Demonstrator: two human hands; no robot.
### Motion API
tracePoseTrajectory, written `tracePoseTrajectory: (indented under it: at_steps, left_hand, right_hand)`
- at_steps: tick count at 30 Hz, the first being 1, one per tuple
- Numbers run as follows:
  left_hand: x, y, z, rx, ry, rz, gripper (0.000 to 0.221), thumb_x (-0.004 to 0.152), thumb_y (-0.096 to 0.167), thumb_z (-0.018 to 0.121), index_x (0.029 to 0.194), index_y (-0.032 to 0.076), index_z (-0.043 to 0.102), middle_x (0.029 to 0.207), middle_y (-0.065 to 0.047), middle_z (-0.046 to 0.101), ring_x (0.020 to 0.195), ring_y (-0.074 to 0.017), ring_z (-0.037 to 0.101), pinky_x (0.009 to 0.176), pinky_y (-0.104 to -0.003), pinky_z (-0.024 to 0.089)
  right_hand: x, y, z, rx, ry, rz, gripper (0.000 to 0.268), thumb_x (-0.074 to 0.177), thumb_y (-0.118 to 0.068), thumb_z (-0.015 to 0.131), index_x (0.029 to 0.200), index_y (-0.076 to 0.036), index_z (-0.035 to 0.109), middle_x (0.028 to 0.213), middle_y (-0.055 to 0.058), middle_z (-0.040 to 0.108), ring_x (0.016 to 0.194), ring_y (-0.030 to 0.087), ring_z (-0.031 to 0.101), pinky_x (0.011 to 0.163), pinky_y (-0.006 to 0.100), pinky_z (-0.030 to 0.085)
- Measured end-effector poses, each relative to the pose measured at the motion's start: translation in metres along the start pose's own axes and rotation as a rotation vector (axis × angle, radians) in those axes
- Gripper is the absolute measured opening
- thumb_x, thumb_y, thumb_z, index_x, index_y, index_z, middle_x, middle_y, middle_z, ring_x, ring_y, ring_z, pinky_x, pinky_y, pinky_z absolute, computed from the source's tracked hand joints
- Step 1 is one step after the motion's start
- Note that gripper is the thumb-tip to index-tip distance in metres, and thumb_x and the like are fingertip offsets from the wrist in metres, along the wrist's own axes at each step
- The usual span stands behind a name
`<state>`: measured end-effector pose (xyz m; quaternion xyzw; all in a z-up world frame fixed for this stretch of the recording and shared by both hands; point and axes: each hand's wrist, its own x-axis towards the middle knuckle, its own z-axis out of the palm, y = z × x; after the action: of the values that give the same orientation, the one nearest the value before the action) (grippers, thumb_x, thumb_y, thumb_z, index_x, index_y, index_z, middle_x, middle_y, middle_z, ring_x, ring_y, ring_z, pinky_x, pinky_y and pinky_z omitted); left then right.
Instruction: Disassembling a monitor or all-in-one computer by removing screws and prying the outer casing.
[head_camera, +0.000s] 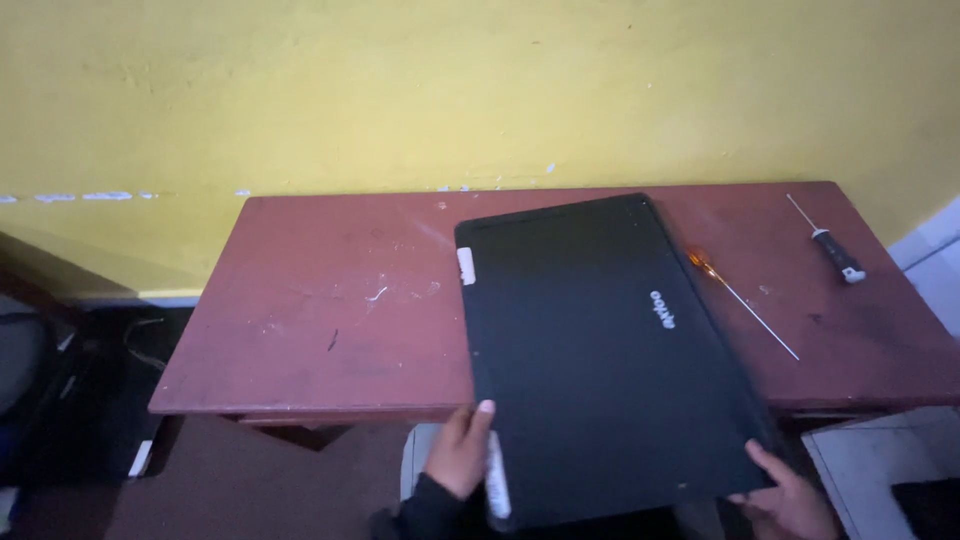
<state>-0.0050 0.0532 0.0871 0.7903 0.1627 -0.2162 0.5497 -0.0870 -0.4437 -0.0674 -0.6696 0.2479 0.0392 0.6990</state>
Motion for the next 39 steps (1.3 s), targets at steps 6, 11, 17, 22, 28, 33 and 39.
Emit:
tracePoseTrajectory:
  at_steps: [6, 11, 17, 22, 28, 33, 39]
  left_hand:
    - [0.001, -0.021, -0.055, 0.138, 0.259, 0.114, 0.043, 0.087, 0.056, 0.064, 0.105, 0.017, 0.057, 0.109, -0.004, 0.085, 0.104, -0.0215, 0.08, 0.09, -0.036, 0.055]
    - [-0.032, 0.013, -0.051, 0.806, 0.663, 0.118, 0.09, 0.074, 0.083, 0.058, 0.148, 0.031, 0.051, 0.145, -0.006, 0.051, 0.13, -0.0362, 0.053, 0.103, -0.054, 0.049]
    - [-0.047, -0.011, -0.005, 0.94, 0.559, 0.732, 0.1, 0.055, 0.091, 0.073, 0.141, 0.042, 0.057, 0.155, 0.008, 0.048, 0.151, -0.0304, 0.034, 0.108, -0.063, 0.03]
    - [-0.051, -0.009, -0.005, 1.054, 0.235, 0.85, 0.122, 0.047, 0.065, 0.094, 0.153, 0.03, 0.047, 0.166, -0.014, 0.029, 0.15, -0.0398, 0.028, 0.117, -0.056, 0.024]
    - [-0.06, 0.007, -0.034, 0.781, 0.103, 0.957, 0.043, 0.069, 0.021, 0.085, 0.11, 0.011, 0.078, 0.157, -0.023, 0.043, 0.14, -0.0501, 0.043, 0.115, -0.061, 0.034]
    - [-0.059, 0.017, -0.035, 0.776, 0.0, 0.954, 0.041, 0.072, 0.017, 0.087, 0.111, 0.007, 0.08, 0.155, -0.026, 0.043, 0.139, -0.0572, 0.039, 0.116, -0.067, 0.031]
    - [-0.053, 0.013, -0.032, 0.836, -0.043, 0.988, 0.042, 0.073, 0.017, 0.083, 0.114, 0.01, 0.079, 0.156, -0.028, 0.04, 0.138, -0.062, 0.036, 0.115, -0.069, 0.031]
  right_hand:
    - [-0.07, 0.002, 0.076, -0.389, 0.168, -0.46, 0.053, 0.063, 0.004, 0.087, 0.114, -0.01, 0.086, 0.142, 0.01, 0.068, 0.128, 0.02, 0.068, 0.115, 0.027, 0.043]
    - [-0.084, -0.102, 0.172, -0.749, -0.279, 0.437, 0.054, 0.072, -0.062, 0.084, 0.103, -0.019, 0.074, 0.089, -0.002, 0.076, 0.083, 0.014, 0.07, 0.085, 0.028, 0.052]
    - [-0.072, -0.102, 0.252, -0.525, -1.047, -0.623, 0.056, 0.103, -0.055, 0.051, 0.132, -0.008, 0.059, 0.132, 0.011, 0.068, 0.12, 0.027, 0.065, 0.104, 0.036, 0.048]
    - [-0.054, -0.067, 0.295, -0.543, -1.039, -0.452, 0.049, 0.103, -0.044, 0.053, 0.135, -0.006, 0.054, 0.123, 0.014, 0.062, 0.11, 0.025, 0.059, 0.095, 0.035, 0.047]
    - [-0.055, -0.068, 0.299, -0.372, -0.949, -0.165, 0.029, 0.097, -0.032, 0.065, 0.118, -0.012, 0.065, 0.088, 0.006, 0.071, 0.066, 0.014, 0.063, 0.061, 0.028, 0.055]
    - [-0.061, -0.093, 0.297, -0.137, -0.939, -0.16, 0.03, 0.096, -0.018, 0.067, 0.121, -0.002, 0.064, 0.097, 0.013, 0.071, 0.079, 0.02, 0.068, 0.058, 0.03, 0.059]
    - [-0.074, -0.101, 0.301, -0.1, -0.927, -0.112, 0.042, 0.085, -0.019, 0.082, 0.119, -0.004, 0.061, 0.089, 0.011, 0.074, 0.07, 0.018, 0.071, 0.067, 0.031, 0.06]
